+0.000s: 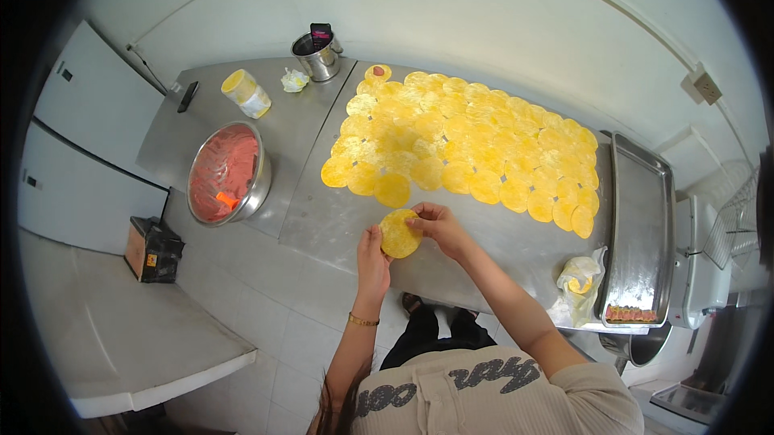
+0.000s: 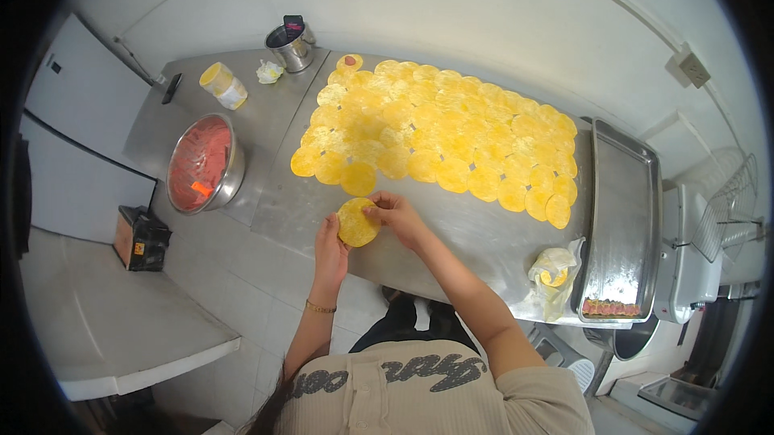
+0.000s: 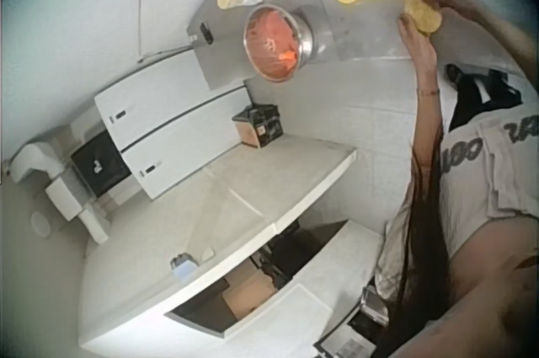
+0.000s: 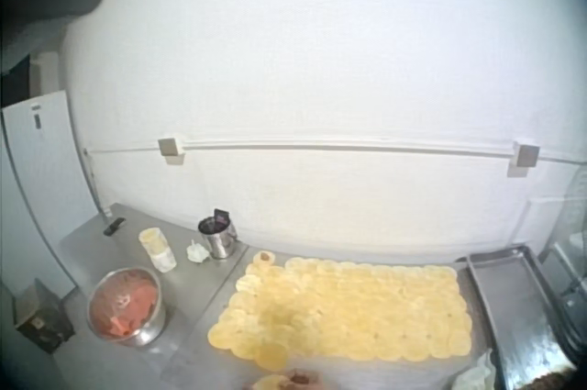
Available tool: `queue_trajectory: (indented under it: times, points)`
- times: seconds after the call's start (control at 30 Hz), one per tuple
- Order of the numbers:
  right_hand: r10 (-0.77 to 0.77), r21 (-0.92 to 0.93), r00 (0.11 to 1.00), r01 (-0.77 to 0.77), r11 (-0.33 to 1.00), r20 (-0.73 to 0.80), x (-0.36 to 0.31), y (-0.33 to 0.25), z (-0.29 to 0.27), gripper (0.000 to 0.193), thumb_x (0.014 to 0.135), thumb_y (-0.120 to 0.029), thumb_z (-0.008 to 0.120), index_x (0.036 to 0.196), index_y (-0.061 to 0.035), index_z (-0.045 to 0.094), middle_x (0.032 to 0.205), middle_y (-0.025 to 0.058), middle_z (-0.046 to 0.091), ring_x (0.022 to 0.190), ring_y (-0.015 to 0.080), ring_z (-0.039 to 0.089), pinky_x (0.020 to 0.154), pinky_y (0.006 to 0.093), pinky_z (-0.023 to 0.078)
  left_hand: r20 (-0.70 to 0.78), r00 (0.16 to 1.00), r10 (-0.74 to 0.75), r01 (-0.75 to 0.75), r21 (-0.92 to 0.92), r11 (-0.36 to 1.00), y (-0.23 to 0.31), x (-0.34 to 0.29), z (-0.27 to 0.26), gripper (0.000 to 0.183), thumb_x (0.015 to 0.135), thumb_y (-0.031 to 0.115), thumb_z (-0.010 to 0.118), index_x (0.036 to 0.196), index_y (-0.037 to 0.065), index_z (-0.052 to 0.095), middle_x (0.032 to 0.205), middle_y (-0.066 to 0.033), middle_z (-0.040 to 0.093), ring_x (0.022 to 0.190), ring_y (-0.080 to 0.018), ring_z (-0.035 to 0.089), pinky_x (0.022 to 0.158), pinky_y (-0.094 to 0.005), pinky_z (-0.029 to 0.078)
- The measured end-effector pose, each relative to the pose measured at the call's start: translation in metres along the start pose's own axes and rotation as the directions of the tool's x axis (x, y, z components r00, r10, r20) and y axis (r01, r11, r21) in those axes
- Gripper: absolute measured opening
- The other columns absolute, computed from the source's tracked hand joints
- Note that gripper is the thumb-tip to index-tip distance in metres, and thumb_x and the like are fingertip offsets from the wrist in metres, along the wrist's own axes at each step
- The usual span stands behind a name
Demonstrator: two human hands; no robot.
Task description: The person places thin yellow circular dough sheets onto a stainless steel countertop, arranging them in overlapping rows. A coworker scoops pink filling from a bowl and places it onto some of the dough sheets. The person continues to add more dough sheets to the layout.
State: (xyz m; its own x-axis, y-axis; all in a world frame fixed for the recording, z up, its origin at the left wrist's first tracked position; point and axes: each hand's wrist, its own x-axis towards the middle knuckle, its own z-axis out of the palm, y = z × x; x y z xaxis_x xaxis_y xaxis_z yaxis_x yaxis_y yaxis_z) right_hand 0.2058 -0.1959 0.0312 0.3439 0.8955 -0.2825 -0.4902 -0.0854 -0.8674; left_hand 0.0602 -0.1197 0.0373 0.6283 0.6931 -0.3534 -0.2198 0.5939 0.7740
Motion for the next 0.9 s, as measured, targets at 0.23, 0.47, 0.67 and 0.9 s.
queue_trajectory:
  times: [0.23, 0.47, 0.67, 0.9]
  points:
    - [-0.167, 0.015, 0.968, 0.173, 0.985, -0.189, 0.012, -0.009, -0.018, 0.018, 0.084, -0.013, 0.063, 0.1, -0.0031, 0.059, 0.088, 0.0037, 0.066, 0.073, 0.0075, 0.058, 0.065, 0.0197, 0.044, -0.082, 0.996, 0.042, -0.026, 0.186, 0.982, 0.004, 0.001, 0.006, 0.022, 0.093, 0.022, 0.051, 0.108, 0.007, 0.045, 0.102, -0.0089, 0.06, 0.09, -0.015, 0.06, 0.076, -0.0267, 0.05]
    - [-0.593, -0.897, 0.763, 0.037, 0.44, -0.259, 0.028, 0.012, -0.055, 0.028, 0.081, -0.008, 0.059, 0.108, -0.0021, 0.057, 0.112, 0.0155, 0.056, 0.096, 0.0288, 0.057, 0.08, 0.0367, 0.047, -0.092, 0.985, 0.144, -0.091, 0.426, 0.9, -0.015, 0.007, -0.015, 0.02, 0.093, 0.02, 0.051, 0.106, 0.005, 0.05, 0.105, -0.0059, 0.06, 0.09, -0.0133, 0.059, 0.075, -0.0255, 0.049]
    - [-0.51, -0.972, 0.859, 0.154, 0.175, 0.044, 0.012, 0.052, -0.061, 0.027, 0.081, -0.008, 0.053, 0.107, -0.0025, 0.058, 0.119, 0.0148, 0.051, 0.109, 0.0312, 0.05, 0.088, 0.038, 0.044, 0.075, 0.964, 0.256, -0.225, 0.745, 0.628, -0.04, 0.015, -0.029, 0.024, 0.091, 0.017, 0.051, 0.111, 0.004, 0.053, 0.112, -0.0093, 0.057, 0.101, -0.0234, 0.056, 0.085, -0.0341, 0.046]
    - [-0.619, -0.979, 0.772, 0.204, 0.025, 0.145, 0.02, 0.062, -0.062, 0.024, 0.079, -0.01, 0.057, 0.101, -0.0024, 0.062, 0.111, 0.0135, 0.056, 0.104, 0.0286, 0.052, 0.088, 0.0361, 0.044, 0.475, 0.841, 0.26, -0.43, 0.877, -0.215, -0.045, 0.032, -0.019, 0.043, 0.085, 0.017, 0.055, 0.125, 0.005, 0.046, 0.138, -0.0129, 0.035, 0.127, -0.0393, 0.029, 0.103, -0.0503, 0.026]
